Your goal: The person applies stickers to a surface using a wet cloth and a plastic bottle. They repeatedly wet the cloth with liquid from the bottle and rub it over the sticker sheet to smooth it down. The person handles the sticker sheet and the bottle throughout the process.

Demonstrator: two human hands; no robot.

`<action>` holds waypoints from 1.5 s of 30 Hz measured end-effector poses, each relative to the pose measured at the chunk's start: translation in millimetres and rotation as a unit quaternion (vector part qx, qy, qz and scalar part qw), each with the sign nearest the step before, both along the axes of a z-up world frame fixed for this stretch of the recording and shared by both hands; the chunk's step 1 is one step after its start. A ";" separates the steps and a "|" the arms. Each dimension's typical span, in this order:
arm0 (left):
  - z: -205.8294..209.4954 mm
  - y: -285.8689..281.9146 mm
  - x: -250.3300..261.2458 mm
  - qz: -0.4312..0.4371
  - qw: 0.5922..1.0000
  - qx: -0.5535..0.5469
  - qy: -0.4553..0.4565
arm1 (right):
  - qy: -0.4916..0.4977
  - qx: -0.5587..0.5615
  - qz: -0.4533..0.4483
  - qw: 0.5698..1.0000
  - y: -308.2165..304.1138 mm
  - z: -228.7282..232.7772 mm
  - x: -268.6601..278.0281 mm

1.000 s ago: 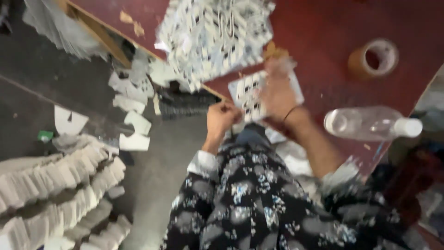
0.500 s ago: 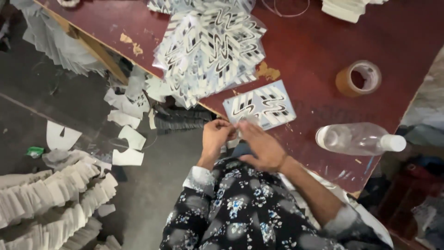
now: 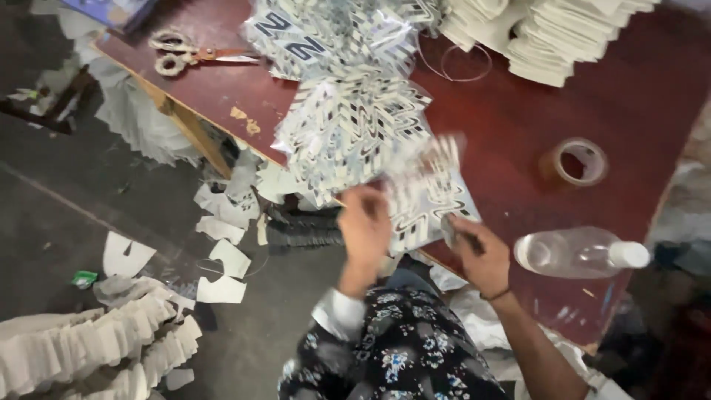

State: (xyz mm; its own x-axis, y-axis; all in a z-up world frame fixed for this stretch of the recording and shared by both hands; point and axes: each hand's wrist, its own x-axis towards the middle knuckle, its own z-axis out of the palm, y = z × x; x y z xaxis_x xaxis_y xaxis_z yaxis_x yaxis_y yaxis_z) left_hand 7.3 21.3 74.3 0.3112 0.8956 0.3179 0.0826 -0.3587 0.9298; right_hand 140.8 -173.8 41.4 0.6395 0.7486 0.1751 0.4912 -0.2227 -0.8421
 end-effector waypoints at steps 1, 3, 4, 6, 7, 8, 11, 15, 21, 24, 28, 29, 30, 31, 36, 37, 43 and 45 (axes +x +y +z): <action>1.0 19.0 2.3 -0.005 1.000 -0.002 -0.002 | -0.002 -0.002 -0.005 1.000 3.1 1.8 8.5; 1.5 55.0 4.1 0.025 0.993 -0.093 0.061 | 0.211 0.057 -0.034 0.975 7.6 4.9 23.1; -6.9 52.6 -0.5 0.023 0.993 -0.097 0.062 | 0.212 0.054 -0.037 0.975 6.3 -3.3 31.9; -21.9 59.1 -7.3 0.034 0.991 -0.069 0.109 | 0.180 0.018 -0.051 0.982 17.3 -22.0 54.6; -32.1 47.6 -14.8 0.033 0.991 -0.070 0.113 | 0.184 0.017 -0.052 0.981 16.8 -23.7 53.3; -42.6 36.6 -22.0 0.019 0.986 -0.086 0.143 | 0.059 -0.015 -0.052 0.997 16.8 -25.7 52.4; -67.2 0.8 -27.0 -0.023 0.969 -0.135 0.204 | -0.155 -0.065 -0.010 0.986 22.0 -41.0 38.8; -79.7 -23.9 -23.0 -0.086 0.928 -0.292 0.216 | -0.325 -0.242 0.182 0.896 58.4 -1.1 -29.6; -73.2 -16.2 -22.4 -0.085 0.918 -0.337 0.189 | -0.127 -0.409 0.140 0.893 65.7 63.3 2.7; -77.7 -10.6 -22.9 -0.077 0.918 -0.312 0.231 | -0.204 -0.284 0.152 0.925 58.7 10.1 -10.9; -91.3 -4.7 -20.7 -0.083 0.923 -0.286 0.244 | -0.304 -0.224 0.273 0.885 84.4 -31.7 18.0; -89.6 -11.0 -26.7 -0.087 0.926 -0.276 0.241 | -0.421 -0.273 0.173 0.848 83.3 -38.7 42.6; -87.4 -17.3 -32.6 -0.092 0.930 -0.266 0.238 | -0.527 -0.315 0.070 0.786 81.5 -46.3 67.0; -86.3 -16.2 -31.8 -0.094 0.930 -0.265 0.237 | -0.529 -0.316 0.068 0.785 85.4 -29.3 53.1; -91.9 -6.1 -23.7 -0.096 0.895 -0.395 0.185 | -0.244 -0.142 0.237 0.929 104.8 -26.3 -6.1; -89.2 -8.3 -25.0 -0.095 0.890 -0.403 0.191 | -0.235 -0.148 0.241 0.930 99.2 -29.2 4.8; -82.4 -2.9 -20.3 -0.085 0.898 -0.408 0.138 | -0.394 -0.272 0.116 0.870 77.5 -30.4 31.1; -94.8 -6.2 -21.2 -0.090 0.858 -0.481 0.154 | -0.250 -0.275 0.213 0.903 62.3 -9.9 -10.6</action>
